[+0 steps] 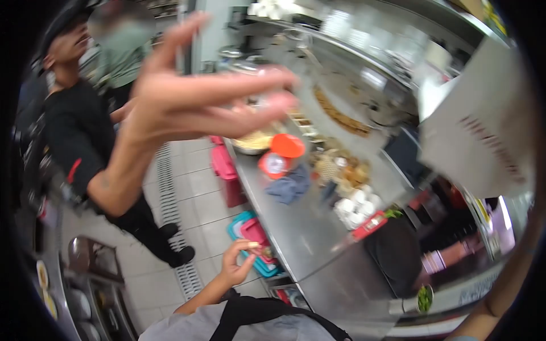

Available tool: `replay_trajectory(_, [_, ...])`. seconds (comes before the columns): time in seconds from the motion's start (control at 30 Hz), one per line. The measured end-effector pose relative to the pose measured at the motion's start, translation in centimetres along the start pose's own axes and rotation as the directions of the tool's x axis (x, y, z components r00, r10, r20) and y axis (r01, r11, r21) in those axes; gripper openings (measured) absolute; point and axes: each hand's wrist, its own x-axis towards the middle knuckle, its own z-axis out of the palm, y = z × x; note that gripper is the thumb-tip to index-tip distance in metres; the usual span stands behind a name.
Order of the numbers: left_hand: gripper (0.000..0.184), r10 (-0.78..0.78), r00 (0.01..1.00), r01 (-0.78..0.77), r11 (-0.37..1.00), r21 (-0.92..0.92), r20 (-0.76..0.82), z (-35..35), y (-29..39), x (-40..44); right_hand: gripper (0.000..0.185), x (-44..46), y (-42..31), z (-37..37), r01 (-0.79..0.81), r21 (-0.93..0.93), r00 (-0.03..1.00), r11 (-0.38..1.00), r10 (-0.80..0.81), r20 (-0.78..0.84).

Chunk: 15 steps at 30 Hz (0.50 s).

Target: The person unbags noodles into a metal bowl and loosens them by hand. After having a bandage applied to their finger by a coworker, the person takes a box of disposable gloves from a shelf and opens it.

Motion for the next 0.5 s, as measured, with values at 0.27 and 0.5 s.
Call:
replay_trajectory(0.27, [0.025,-0.030,0.962,0.123,0.935,0.334,-0.272,-13.3,4.9,-5.4,0.008,1.9,-24.8,22.3,-0.738,0.545,0.674,0.398,0.429,0.601])
replay_trajectory(0.5, [0.024,0.069,0.804,0.324,0.782,0.532,-0.590,-20.7,9.0,-10.3,0.010,8.8,-35.9,30.0,-0.295,0.863,0.954,0.410,0.183,0.239])
